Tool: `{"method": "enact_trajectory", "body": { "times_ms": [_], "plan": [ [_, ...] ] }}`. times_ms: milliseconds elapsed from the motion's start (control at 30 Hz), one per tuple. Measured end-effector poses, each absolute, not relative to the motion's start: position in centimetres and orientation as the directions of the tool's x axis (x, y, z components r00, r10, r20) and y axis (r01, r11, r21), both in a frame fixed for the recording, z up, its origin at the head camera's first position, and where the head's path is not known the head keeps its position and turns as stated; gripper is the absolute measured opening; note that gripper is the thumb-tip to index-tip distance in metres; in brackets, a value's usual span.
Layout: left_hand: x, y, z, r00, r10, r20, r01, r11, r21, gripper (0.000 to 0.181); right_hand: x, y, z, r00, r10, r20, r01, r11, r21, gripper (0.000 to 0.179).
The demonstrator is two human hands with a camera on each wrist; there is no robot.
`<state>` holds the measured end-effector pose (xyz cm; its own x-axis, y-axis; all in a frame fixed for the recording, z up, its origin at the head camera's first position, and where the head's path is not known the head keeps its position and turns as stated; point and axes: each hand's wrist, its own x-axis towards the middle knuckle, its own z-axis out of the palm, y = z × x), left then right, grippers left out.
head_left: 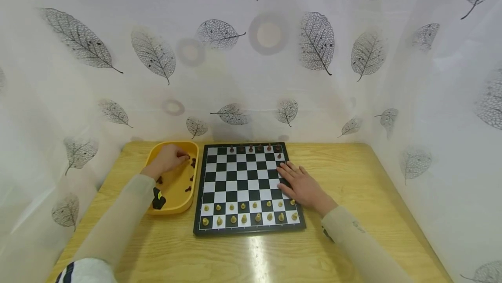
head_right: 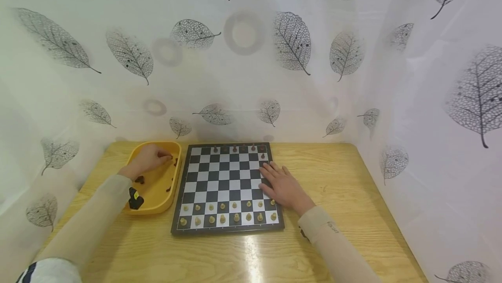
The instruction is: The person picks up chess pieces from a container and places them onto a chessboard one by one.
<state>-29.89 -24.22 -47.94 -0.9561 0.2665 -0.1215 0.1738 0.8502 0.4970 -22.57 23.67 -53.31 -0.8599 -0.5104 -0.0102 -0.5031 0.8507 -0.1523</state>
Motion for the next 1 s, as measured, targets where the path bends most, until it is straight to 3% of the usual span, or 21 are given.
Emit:
{"method": "enact_trajectory", "body": {
  "times_ms": [267,533,1000],
  "plan": [
    [-29.98,-24.33,-47.86,-0.967,0.244,-0.073,0.181,0.859,0.478,0.025,-22.53,23.72,-53.41,-0.858,-0.513,-0.007,-0.506,0.848,-0.155,0.070],
    [-30.10,-24.55,-48.06,-0.972,0.232,0.026,0.208,0.809,0.550,0.015,-22.62,23.83,-53.66,-0.858,-0.514,-0.009,-0.507,0.849,-0.153,0.070],
    [-29.73,-23.91,-47.36,-0.975,0.209,0.079,0.217,0.801,0.558,0.020,-22.58,23.79,-53.26,-0.854,-0.521,0.004,-0.516,0.845,-0.138,0.070]
  ]
}}
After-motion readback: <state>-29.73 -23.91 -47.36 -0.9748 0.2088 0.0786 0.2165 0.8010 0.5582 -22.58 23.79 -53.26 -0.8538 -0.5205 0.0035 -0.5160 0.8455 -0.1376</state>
